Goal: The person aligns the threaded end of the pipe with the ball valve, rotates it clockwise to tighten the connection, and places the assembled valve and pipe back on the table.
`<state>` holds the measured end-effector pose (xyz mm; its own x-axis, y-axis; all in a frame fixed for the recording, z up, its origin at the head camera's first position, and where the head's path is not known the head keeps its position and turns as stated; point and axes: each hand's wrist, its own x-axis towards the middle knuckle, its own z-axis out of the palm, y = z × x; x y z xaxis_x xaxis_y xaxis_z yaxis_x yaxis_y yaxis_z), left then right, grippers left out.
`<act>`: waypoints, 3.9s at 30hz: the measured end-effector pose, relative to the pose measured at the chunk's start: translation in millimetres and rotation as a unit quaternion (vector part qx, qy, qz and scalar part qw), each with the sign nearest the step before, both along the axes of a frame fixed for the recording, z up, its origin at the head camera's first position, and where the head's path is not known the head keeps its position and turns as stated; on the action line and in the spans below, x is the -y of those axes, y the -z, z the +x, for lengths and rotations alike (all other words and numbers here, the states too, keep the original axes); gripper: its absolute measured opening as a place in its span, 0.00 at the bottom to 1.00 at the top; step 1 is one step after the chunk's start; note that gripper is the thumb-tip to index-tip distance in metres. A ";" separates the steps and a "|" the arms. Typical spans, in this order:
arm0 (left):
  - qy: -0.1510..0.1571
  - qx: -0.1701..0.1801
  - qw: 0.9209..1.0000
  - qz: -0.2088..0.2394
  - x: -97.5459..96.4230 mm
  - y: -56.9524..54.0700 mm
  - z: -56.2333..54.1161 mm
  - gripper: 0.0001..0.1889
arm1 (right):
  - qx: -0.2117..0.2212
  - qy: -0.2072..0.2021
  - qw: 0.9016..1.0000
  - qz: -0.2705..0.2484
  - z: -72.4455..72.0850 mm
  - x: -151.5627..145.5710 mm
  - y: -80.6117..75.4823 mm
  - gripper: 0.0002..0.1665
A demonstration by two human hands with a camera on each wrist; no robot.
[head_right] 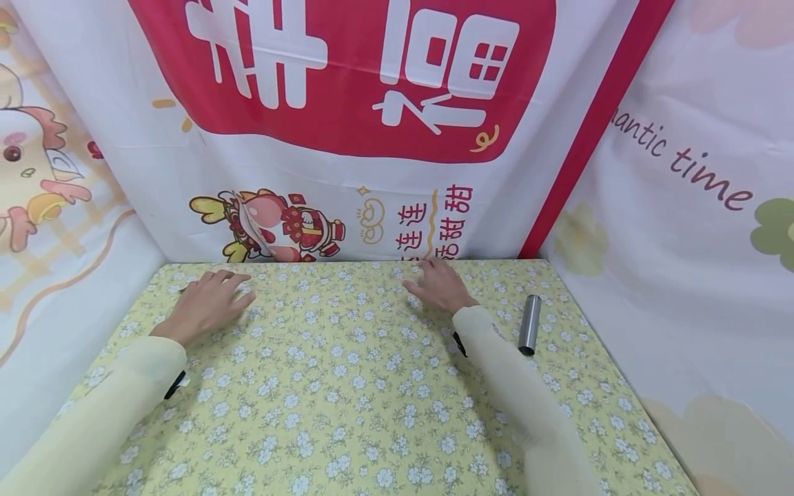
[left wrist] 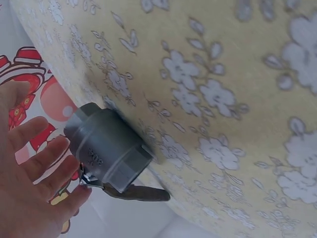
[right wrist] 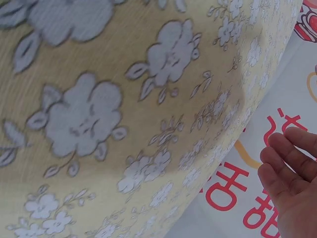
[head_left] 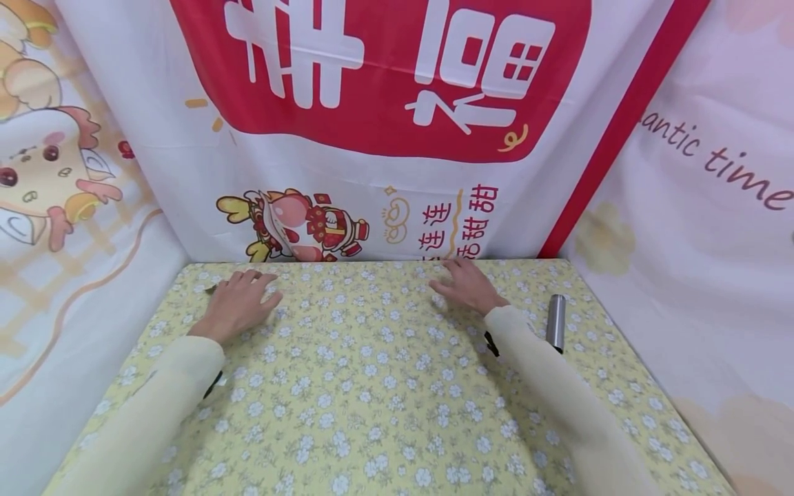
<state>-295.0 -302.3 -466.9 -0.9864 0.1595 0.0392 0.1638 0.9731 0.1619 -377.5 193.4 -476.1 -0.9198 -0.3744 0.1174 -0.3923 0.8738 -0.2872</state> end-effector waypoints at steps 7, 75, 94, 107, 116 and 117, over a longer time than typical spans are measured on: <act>-0.003 -0.012 1.000 -0.011 7.2 -6.5 9.4 0.31 | -0.008 0.003 1.000 0.003 2.6 -7.5 1.9 0.40; -0.015 -0.006 0.999 0.046 52.6 0.6 31.8 0.33 | 0.013 0.067 0.998 0.018 39.1 -123.4 7.9 0.15; -0.013 0.016 0.999 0.037 58.3 6.4 27.6 0.35 | -0.001 0.101 0.994 0.033 55.2 -159.1 13.9 0.29; 0.012 0.021 0.999 0.034 54.5 5.9 26.3 0.31 | 0.003 0.140 0.989 0.054 68.1 -173.4 12.2 0.32; 0.022 0.019 0.998 0.051 56.4 8.9 24.9 0.31 | -0.009 0.192 0.981 0.033 79.5 -192.3 14.0 0.28; 0.022 0.020 0.998 0.051 56.3 8.8 24.8 0.31 | -0.008 0.199 0.980 0.031 81.2 -194.0 13.9 0.28</act>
